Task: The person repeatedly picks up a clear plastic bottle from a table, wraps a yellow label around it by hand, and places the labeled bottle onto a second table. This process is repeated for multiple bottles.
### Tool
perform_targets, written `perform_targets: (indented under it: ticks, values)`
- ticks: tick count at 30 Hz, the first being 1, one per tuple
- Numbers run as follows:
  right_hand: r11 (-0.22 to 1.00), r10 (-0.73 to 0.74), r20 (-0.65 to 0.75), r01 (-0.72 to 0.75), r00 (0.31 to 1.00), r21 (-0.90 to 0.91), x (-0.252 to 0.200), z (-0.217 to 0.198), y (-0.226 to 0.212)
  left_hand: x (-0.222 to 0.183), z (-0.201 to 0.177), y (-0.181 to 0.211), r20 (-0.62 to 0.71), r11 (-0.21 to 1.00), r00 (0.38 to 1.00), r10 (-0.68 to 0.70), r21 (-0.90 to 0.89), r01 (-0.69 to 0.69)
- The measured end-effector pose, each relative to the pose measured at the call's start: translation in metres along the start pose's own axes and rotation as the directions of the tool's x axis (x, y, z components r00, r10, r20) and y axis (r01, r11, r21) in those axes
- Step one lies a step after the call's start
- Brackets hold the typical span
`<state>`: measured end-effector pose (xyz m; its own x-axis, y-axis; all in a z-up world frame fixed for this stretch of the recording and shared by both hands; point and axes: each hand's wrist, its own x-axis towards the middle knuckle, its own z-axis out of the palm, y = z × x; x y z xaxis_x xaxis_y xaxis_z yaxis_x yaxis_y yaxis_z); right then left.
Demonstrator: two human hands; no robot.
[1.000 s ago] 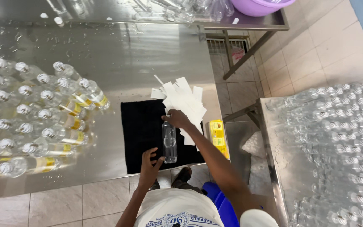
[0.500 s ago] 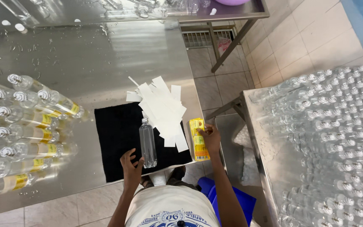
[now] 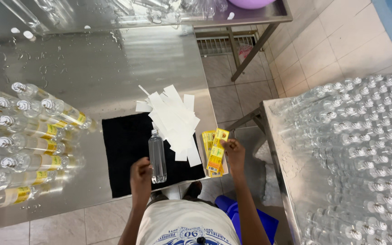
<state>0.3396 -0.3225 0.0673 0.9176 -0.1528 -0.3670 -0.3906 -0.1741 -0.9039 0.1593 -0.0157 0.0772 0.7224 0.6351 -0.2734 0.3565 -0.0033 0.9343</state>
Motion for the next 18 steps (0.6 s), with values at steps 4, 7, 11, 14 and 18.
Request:
perform_targets:
  ticks: [4,7,11,14,18]
  values:
    - [0.941,-0.292,0.009,0.289,0.956,-0.174,-0.091,0.008,-0.080,-0.012,0.038,0.033,0.429,0.901,0.898,0.097,-0.421,0.103]
    - [0.522,-0.802,0.103,0.775,0.588,-0.355,-0.142,0.017,-0.114,-0.038,0.051,0.111,0.509,0.893,0.854,0.109,-0.428,0.141]
    - [-0.007,-0.970,0.212,0.853,0.122,-0.522,-0.171,0.036,-0.114,-0.068,0.035,0.179,0.457,0.783,0.889,-0.028,-0.543,0.304]
    - [-0.029,-0.955,0.264,0.849,0.131,-0.528,-0.189,0.044,-0.129,-0.065,0.034,0.147,0.332,0.773,0.943,-0.028,-0.590,0.231]
    - [0.009,-0.928,0.320,0.869,0.192,-0.495,-0.203,0.058,-0.144,-0.059,0.018,0.140,0.312,0.787,0.949,-0.045,-0.574,0.226]
